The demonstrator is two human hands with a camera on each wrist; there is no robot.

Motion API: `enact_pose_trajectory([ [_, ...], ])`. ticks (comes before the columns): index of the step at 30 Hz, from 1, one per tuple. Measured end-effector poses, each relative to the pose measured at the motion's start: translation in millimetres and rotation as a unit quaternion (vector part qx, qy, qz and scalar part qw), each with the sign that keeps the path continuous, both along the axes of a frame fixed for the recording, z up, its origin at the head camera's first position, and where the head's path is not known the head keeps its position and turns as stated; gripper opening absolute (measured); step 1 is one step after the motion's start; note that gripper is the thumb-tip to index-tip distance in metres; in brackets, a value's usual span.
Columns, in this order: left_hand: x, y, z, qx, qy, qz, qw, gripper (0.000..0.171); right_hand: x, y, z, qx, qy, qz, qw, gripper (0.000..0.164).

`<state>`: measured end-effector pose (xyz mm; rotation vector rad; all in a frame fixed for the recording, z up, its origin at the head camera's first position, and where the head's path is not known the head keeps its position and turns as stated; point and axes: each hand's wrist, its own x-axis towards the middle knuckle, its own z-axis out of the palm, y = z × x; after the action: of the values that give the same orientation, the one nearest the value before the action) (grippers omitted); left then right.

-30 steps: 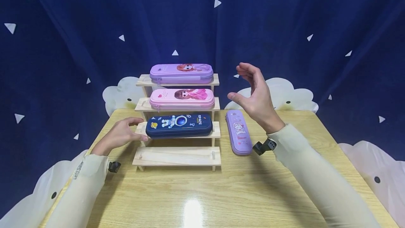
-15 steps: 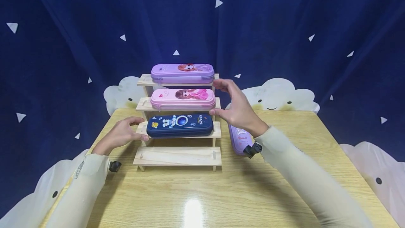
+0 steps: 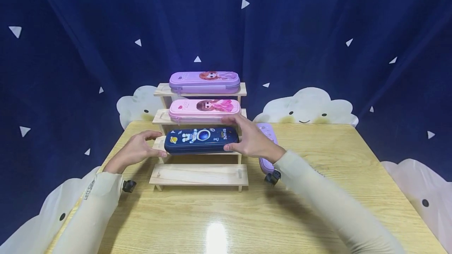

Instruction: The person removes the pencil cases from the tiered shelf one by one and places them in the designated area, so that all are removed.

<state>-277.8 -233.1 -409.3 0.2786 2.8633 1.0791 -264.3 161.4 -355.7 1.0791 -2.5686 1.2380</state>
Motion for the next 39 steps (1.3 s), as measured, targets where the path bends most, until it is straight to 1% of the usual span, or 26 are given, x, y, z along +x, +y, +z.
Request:
enact_pose_trajectory([
  [5,0.1,0,-1.2,0.009,-0.008,-0.001,0.9999,0.096,-1.5,-1,-14.2,0.016,0.011,-0.006,1.0,0.074],
  [8,0.4,-1,-2.3,0.012,-0.011,-0.002,0.9999,0.096,-2.2,-1,-18.6,0.025,0.007,-0.016,1.0,0.074],
  [11,0.7,-1,-1.9,0.014,-0.006,-0.003,0.9999,0.095,-3.8,0,-21.4,0.032,0.013,-0.018,0.999,0.074],
  [15,0.9,-1,-0.4,0.016,0.002,-0.005,0.9999,0.09,-6.0,1,-24.2,0.037,0.022,-0.019,0.999,0.073],
  [19,0.8,0,0.2,0.013,0.004,-0.004,0.9999,0.086,-7.6,1,-26.4,0.033,0.017,-0.02,0.999,0.073],
  [24,0.1,-2,-1.4,0.012,0.003,-0.005,0.9999,0.085,-6.4,0,-27.3,0.024,-0.009,-0.017,1.0,0.074],
  [28,0.5,-2,-0.2,0.012,0.001,-0.005,0.9999,0.085,-3.2,-2,-28.0,0.025,-0.025,-0.011,0.999,0.076],
  [34,0.2,-1,0.5,0.012,0.0,-0.005,0.9999,0.086,0.2,-5,-29.1,0.03,-0.028,-0.01,0.999,0.079],
  [39,-0.6,-2,-0.6,0.011,0.0,-0.005,0.9999,0.089,0.7,-7,-30.9,0.048,-0.033,-0.016,0.998,0.081],
])
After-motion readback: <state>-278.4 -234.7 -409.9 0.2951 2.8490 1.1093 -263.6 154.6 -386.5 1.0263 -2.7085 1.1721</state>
